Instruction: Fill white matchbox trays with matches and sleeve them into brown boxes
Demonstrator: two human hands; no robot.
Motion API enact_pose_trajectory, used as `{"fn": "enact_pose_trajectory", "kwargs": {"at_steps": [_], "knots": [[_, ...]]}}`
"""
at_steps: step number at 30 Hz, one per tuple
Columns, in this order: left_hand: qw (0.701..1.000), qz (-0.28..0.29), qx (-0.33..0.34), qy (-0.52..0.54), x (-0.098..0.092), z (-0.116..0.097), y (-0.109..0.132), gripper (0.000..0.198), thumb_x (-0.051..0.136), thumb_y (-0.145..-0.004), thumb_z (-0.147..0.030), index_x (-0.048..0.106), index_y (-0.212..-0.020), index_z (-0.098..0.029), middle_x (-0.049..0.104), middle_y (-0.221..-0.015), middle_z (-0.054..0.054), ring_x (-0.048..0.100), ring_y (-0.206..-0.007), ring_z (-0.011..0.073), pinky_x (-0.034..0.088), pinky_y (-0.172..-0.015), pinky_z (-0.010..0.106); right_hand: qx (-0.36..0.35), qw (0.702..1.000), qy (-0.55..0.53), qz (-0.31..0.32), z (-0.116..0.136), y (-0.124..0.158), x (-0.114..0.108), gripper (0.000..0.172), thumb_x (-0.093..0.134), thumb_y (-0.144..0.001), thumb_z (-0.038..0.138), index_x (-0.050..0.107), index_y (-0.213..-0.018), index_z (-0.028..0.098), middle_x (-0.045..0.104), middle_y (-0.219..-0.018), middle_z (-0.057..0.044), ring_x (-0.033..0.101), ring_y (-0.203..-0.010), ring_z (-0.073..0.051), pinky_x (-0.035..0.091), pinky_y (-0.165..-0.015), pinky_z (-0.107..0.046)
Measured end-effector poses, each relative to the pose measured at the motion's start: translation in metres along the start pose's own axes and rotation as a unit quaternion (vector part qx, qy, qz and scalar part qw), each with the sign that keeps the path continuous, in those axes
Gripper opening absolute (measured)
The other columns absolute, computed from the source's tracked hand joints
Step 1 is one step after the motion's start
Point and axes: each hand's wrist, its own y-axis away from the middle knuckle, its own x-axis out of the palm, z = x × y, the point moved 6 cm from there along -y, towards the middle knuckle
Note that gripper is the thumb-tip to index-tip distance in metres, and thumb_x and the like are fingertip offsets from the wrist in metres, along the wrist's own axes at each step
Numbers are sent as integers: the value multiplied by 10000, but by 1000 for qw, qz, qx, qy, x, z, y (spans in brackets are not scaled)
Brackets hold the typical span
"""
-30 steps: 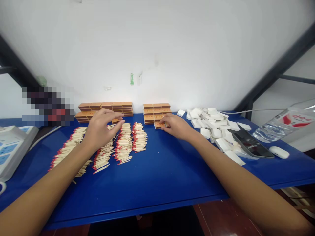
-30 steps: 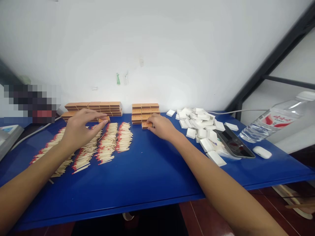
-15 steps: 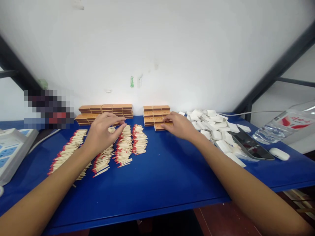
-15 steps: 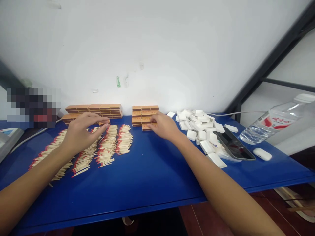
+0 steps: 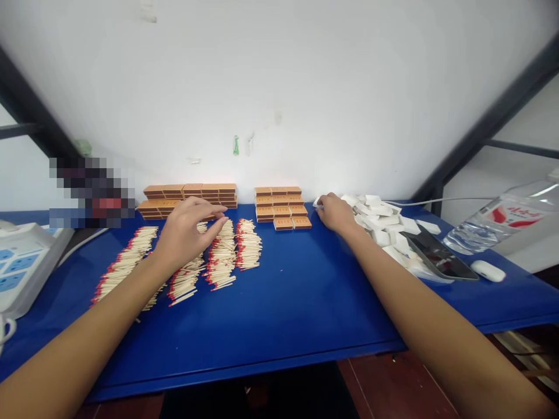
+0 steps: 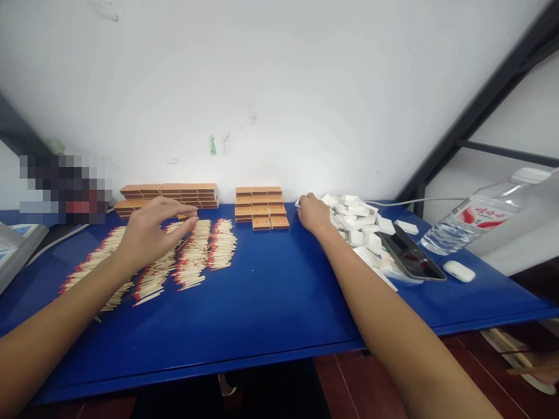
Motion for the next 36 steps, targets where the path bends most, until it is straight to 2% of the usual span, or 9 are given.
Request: {"fn": "enact_pose_trajectory", "kwargs": {"at_steps": [7,12,15,19,25,30,32,34,36], "knots": [[1000,0,3,-5,1,-1,1,226,676,-1023,-314,822,-1101,-161,823,-1000,99,735,-956,272,602,-871,433,5,1000,1,7,1,3,1,553,423,-1117,452,453,-1620,227,529,-1533,-227,694,-1205,-382,547,-956,-476],[1000,2,-7,-5,2,4,2,222,674,-1021,-326,827,-1081,-177,822,-997,96,737,-968,278,602,-879,436,-2,999,7,50,5,0,6,456,381,-1130,442,667,-1404,213,649,-1357,-198,706,-1177,-366,548,-945,-457],[1000,1,-7,-2,0,6,1,211,679,-1019,-325,824,-1084,-187,824,-1009,95,737,-982,278,598,-894,436,11,999,13,44,3,0,3,409,444,-1108,385,640,-1396,173,634,-1379,-212,697,-1191,-366,546,-938,-442],[1000,-5,-3,-6,-1,5,0,181,685,-1012,-308,822,-1071,-207,819,-988,81,736,-965,274,597,-878,432,35,999,16,26,-2,1,1,508,461,-1095,452,534,-1490,139,580,-1455,-255,694,-1190,-387,547,-925,-461],[1000,-4,-6,-5,0,5,-1,182,679,-1009,-317,821,-1055,-214,823,-981,79,737,-950,273,603,-865,439,38,999,5,26,-5,-1,3,405,493,-1076,384,633,-1383,160,705,-1310,-214,692,-1192,-391,539,-947,-468],[1000,0,-12,-5,0,6,0,194,668,-1017,-340,817,-1058,-223,820,-990,77,735,-961,270,598,-879,435,55,998,-11,-22,-7,4,-20,436,494,-1043,351,605,-1410,142,671,-1363,-238,673,-1199,-409,527,-961,-488],[1000,5,-11,-7,1,3,0,201,662,-1023,-348,812,-1073,-223,821,-1006,78,732,-976,270,594,-897,441,63,994,-48,-70,-3,8,-38,491,406,-1070,379,527,-1480,138,627,-1423,-242,652,-1221,-394,519,-978,-487],[1000,15,-7,-8,3,-3,0,209,659,-1029,-347,804,-1105,-219,824,-1028,79,726,-998,272,587,-921,452,61,966,-211,-135,6,15,-57,487,382,-1062,376,509,-1479,160,685,-1294,-196,662,-1141,-343,525,-939,-450],[1000,31,-2,0,5,-13,0,223,679,-1022,-360,800,-1133,-209,824,-1024,82,723,-991,270,581,-923,453,12,916,-388,-98,30,24,-62,466,311,-1059,366,535,-1439,216,700,-1088,-130,658,-916,-276,522,-749,-381]]}}
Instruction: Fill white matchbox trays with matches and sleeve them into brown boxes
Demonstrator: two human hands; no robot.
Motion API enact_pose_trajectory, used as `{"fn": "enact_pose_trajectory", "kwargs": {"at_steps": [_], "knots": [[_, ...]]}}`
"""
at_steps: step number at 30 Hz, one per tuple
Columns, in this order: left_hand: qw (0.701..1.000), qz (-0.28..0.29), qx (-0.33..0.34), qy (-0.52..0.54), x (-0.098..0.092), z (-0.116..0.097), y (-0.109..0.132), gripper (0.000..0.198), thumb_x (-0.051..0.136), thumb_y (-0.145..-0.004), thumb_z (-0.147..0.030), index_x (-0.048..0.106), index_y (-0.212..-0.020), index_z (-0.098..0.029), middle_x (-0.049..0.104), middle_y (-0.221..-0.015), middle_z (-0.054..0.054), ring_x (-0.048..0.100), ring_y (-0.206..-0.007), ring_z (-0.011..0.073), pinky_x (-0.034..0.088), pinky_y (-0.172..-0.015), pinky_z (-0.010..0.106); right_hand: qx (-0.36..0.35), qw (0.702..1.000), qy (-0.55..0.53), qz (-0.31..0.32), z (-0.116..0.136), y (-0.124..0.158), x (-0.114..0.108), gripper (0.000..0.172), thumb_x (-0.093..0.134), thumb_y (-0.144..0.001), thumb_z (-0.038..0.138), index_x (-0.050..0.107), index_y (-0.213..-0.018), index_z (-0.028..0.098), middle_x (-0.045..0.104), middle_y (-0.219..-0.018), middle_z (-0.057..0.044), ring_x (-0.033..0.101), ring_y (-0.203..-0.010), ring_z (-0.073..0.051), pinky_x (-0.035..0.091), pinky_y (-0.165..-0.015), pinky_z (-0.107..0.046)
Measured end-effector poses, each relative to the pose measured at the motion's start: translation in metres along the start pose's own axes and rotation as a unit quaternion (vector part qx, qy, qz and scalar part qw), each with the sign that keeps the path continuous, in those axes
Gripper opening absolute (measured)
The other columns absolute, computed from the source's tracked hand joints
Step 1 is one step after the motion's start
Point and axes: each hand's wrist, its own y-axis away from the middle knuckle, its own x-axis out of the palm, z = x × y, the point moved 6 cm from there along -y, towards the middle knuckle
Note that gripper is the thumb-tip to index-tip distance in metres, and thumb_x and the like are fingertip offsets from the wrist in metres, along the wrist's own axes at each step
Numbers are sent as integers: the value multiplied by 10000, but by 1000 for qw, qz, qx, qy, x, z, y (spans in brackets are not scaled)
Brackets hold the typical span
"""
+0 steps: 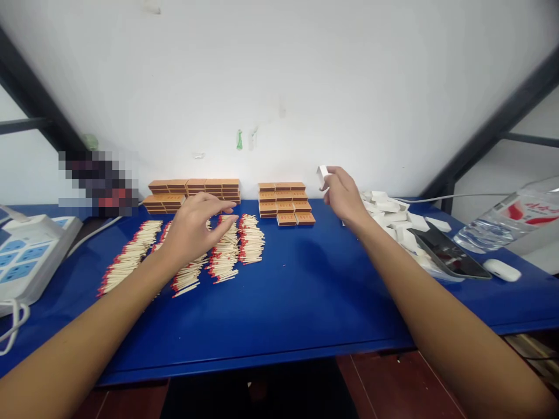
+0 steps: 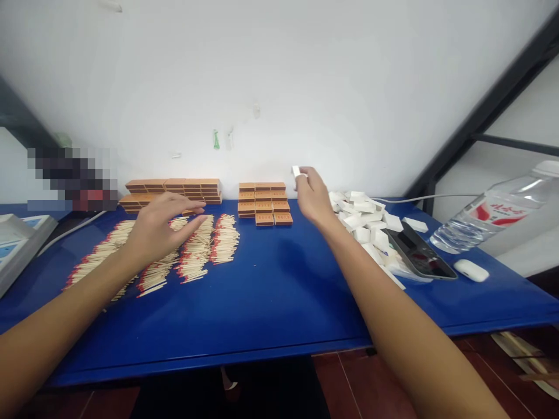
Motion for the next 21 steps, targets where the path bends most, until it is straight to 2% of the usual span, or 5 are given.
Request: {"fn": "enact_pose_trajectory", "kwargs": {"at_steps": [2,6,10,15,21], "knots": [[1000,6,-7,20,1,-10,0,252,720,-996,-413,805,-1135,-221,827,-1034,78,724,-998,267,576,-930,443,-17,982,-153,113,25,20,24,460,307,-1047,388,544,-1418,256,639,-917,-67,573,-708,-227,430,-582,-331],[989,66,-62,120,12,-25,2,279,716,-1001,-464,812,-1135,-239,836,-1019,45,746,-962,239,577,-889,398,-128,933,-228,247,72,78,56,358,375,-1047,340,611,-1310,279,573,-902,-29,494,-698,-188,400,-593,-317],[977,96,-75,176,20,-34,5,285,733,-987,-471,831,-1116,-236,837,-1044,48,752,-959,243,582,-859,390,-140,920,-279,238,86,109,62,262,546,-1059,409,534,-1289,284,580,-961,-20,553,-778,-183,459,-653,-334],[971,81,-101,203,16,-35,5,278,807,-931,-455,838,-1118,-252,843,-1061,22,764,-949,229,589,-845,362,-121,909,-354,184,86,109,58,441,796,-925,526,493,-1135,285,683,-1113,-59,668,-919,-207,481,-587,-312],[967,83,-135,201,14,-31,2,253,878,-841,-417,822,-1014,-241,837,-979,7,761,-893,220,594,-784,332,-88,894,-387,207,84,109,65,501,808,-881,628,495,-1060,280,688,-1273,-87,685,-823,-187,497,-494,-304]]}}
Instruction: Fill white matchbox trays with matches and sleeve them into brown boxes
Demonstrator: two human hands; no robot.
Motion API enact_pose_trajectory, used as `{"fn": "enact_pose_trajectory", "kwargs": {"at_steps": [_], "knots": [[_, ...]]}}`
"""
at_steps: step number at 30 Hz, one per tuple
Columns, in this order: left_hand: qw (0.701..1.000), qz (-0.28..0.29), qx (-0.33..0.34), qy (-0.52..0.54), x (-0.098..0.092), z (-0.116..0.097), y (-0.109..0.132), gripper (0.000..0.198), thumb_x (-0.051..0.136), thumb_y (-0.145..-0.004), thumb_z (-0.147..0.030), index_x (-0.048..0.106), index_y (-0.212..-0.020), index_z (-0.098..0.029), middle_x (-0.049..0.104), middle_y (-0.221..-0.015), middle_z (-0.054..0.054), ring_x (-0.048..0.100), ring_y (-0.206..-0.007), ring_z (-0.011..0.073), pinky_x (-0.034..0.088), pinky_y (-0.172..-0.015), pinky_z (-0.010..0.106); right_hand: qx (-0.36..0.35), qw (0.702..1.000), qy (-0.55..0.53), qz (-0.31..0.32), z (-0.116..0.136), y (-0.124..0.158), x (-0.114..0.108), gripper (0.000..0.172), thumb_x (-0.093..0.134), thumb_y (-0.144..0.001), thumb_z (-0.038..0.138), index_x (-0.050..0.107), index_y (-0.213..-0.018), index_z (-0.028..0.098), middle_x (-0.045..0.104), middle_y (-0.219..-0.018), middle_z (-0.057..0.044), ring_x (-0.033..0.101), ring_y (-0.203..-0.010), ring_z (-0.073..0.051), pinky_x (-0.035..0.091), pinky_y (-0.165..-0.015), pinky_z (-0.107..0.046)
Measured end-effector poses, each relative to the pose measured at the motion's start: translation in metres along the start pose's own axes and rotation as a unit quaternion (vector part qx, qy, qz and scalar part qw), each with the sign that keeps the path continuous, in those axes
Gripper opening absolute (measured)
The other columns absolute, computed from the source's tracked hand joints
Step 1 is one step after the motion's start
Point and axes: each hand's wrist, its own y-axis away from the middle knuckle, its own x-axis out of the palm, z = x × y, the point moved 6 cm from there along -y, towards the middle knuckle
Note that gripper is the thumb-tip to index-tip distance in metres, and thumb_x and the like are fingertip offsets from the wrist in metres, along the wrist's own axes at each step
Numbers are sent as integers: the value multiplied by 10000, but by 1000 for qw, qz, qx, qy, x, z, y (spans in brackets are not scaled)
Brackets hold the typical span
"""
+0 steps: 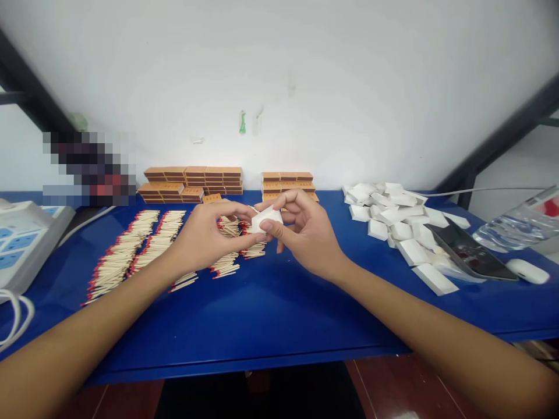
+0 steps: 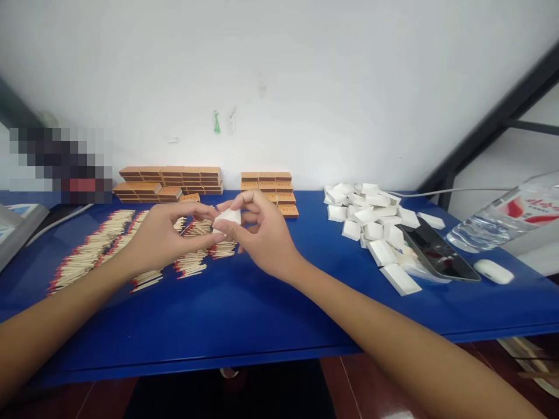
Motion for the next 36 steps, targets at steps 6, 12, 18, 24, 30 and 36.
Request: {"fn": "enact_pose_trajectory", "kwargs": {"at_steps": [6,12,18,24,30,36], "knots": [[995,-11,26,-93,-22,32,-9,282,862,-827,-409,798,-1045,-242,828,-1045,30,756,-949,240,587,-868,375,-50,974,222,-12,1,-9,-20,239,744,-976,466,657,-1009,246,593,-786,12,507,-644,-142,406,-585,-308],[983,-38,53,-170,-36,44,-13,324,852,-843,-476,806,-1074,-254,826,-1044,39,741,-992,273,553,-893,405,-53,900,352,253,-20,-4,1,71,751,-938,247,743,-883,203,584,-776,7,508,-690,-140,380,-663,-294],[980,-4,97,-171,-21,36,-9,306,832,-880,-460,811,-1075,-226,818,-1016,54,732,-976,272,536,-879,397,-24,893,357,274,-25,-2,3,72,701,-942,211,740,-883,199,577,-768,9,505,-689,-146,369,-645,-287],[977,10,97,-192,-16,39,-7,284,809,-897,-437,806,-1099,-237,814,-1046,53,725,-1014,274,524,-892,400,-2,889,353,291,-24,-1,1,78,673,-925,198,719,-862,204,584,-762,13,509,-677,-144,367,-626,-286],[976,17,101,-193,-13,39,-6,314,839,-870,-427,806,-1124,-244,808,-1005,44,711,-987,277,524,-888,399,13,892,357,276,-21,-7,-10,77,692,-951,228,728,-889,198,572,-723,24,482,-630,-129,351,-602,-285],[978,23,105,-180,-10,37,-4,332,836,-886,-424,809,-1165,-247,801,-1002,46,706,-967,267,540,-851,384,-5,907,363,213,-16,-19,-27,191,662,-1009,347,708,-900,197,537,-705,30,459,-633,-132,347,-603,-292]]}}
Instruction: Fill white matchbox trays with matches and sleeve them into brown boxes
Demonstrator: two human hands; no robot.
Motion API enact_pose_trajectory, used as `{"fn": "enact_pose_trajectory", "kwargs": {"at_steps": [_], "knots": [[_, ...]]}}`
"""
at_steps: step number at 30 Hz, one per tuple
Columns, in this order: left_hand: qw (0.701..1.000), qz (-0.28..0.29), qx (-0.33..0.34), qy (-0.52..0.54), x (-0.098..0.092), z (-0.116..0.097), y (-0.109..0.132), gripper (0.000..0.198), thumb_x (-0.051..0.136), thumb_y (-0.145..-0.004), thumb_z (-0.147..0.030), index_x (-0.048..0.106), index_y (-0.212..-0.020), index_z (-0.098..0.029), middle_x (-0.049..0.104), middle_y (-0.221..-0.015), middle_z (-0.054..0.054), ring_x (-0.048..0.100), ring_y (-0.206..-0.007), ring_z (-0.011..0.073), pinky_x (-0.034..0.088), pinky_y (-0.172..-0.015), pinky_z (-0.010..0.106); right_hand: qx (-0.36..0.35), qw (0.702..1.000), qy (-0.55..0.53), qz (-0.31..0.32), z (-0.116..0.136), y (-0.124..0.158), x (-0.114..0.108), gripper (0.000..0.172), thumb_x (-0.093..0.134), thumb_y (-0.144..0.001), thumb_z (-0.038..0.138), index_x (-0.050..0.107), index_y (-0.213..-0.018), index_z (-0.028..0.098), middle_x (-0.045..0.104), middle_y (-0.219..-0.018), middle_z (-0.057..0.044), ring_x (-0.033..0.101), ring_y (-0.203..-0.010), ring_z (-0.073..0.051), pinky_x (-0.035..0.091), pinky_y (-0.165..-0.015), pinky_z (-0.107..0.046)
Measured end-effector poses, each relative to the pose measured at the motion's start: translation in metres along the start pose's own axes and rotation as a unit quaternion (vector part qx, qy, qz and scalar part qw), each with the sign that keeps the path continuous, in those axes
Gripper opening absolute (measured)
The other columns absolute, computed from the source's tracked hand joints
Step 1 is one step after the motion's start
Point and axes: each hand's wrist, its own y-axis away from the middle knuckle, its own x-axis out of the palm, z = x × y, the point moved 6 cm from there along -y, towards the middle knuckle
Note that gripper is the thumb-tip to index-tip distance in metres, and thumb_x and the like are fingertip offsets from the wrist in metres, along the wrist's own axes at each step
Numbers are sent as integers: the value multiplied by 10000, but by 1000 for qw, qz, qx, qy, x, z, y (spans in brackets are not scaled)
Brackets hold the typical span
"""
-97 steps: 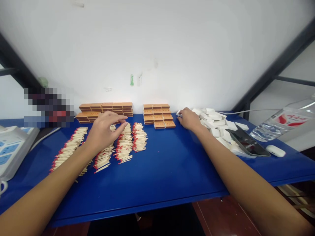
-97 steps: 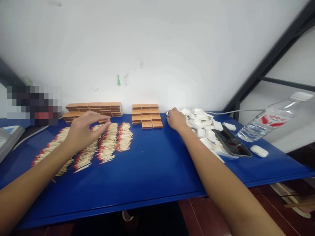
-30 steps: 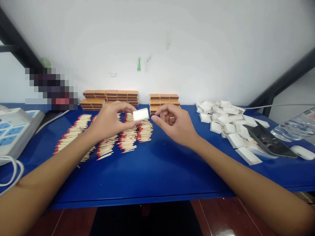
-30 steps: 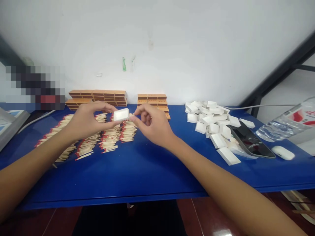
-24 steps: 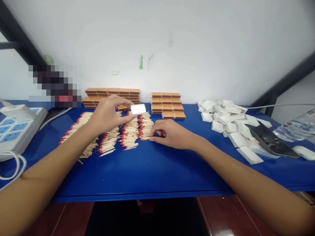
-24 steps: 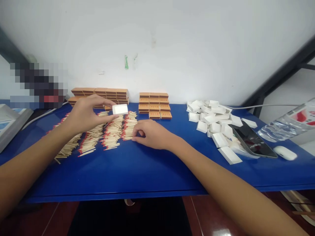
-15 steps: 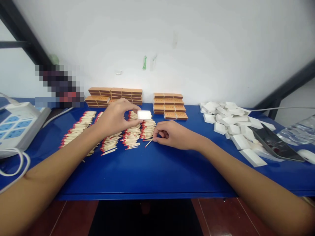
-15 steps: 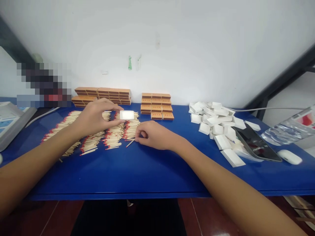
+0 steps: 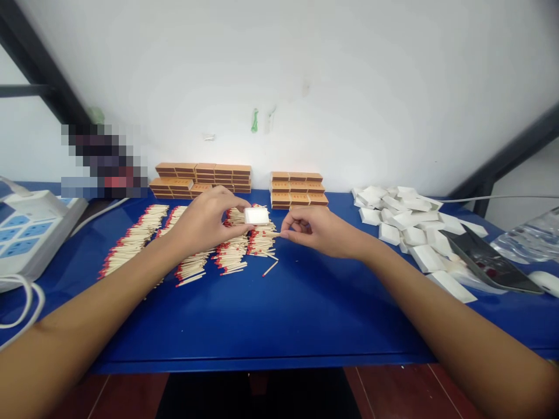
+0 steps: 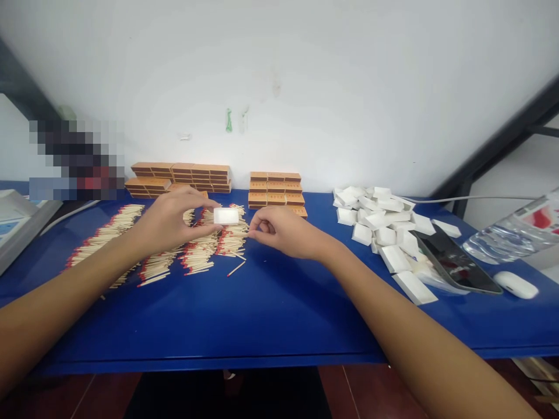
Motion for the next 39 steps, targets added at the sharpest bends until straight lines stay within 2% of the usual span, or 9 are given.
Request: {"fn": "enact_pose_trajectory", "kwargs": {"at_steps": [4,10,15,21,26,29,31,36,39], "knots": [[1000,4,7,3,3,-7,1,359,848,-894,-456,804,-1175,-238,800,-1001,51,705,-951,260,542,-839,384,13,998,-26,-49,-3,-1,-6,197,666,-1018,379,709,-935,205,546,-716,27,442,-621,-133,333,-598,-303],[999,1,26,21,6,-15,2,375,850,-899,-458,804,-1176,-208,783,-1017,67,706,-963,253,547,-844,372,-5,996,-7,-90,-2,0,-5,155,664,-1012,328,715,-940,200,524,-706,29,446,-630,-135,331,-609,-304],[999,9,29,28,4,-20,2,353,840,-914,-430,800,-1176,-196,766,-1010,67,696,-966,242,539,-856,353,-42,994,12,-96,7,1,-2,74,664,-979,217,704,-922,193,552,-748,21,467,-661,-131,345,-635,-289],[999,17,31,34,7,-22,2,378,844,-914,-432,798,-1208,-199,752,-1015,77,690,-982,251,541,-852,362,-56,994,27,-93,13,1,1,63,673,-973,187,692,-913,193,557,-760,19,467,-676,-133,344,-654,-283],[999,18,43,25,7,-25,2,382,875,-890,-404,806,-1192,-181,755,-1003,80,691,-969,251,537,-842,359,-56,994,26,-93,12,1,1,74,656,-982,202,690,-919,184,563,-761,18,470,-672,-130,349,-653,-283],[999,15,49,16,5,-23,1,368,877,-891,-387,805,-1188,-182,763,-1006,74,701,-962,247,536,-836,355,-33,996,-2,-88,8,2,-4,117,646,-997,257,700,-928,180,558,-747,21,471,-657,-128,351,-628,-283],[999,9,47,1,3,-18,1,368,883,-885,-392,805,-1179,-184,777,-1016,69,714,-971,252,538,-849,364,-8,998,-27,-61,4,2,-7,159,655,-1003,310,707,-925,182,546,-728,27,463,-642,-127,348,-606,-281],[998,-16,48,-23,-2,-5,1,379,901,-863,-389,815,-1165,-177,787,-1051,88,732,-978,260,557,-866,371,19,992,-60,108,7,7,2,170,702,-976,341,745,-925,185,549,-708,34,457,-619,-117,354,-570,-269],[998,-20,53,-25,-3,-6,1,369,887,-877,-400,820,-1168,-183,783,-1058,96,733,-982,264,564,-860,369,12,985,-66,161,13,10,9,191,707,-976,359,751,-910,185,526,-697,42,447,-605,-110,357,-553,-261]]}}
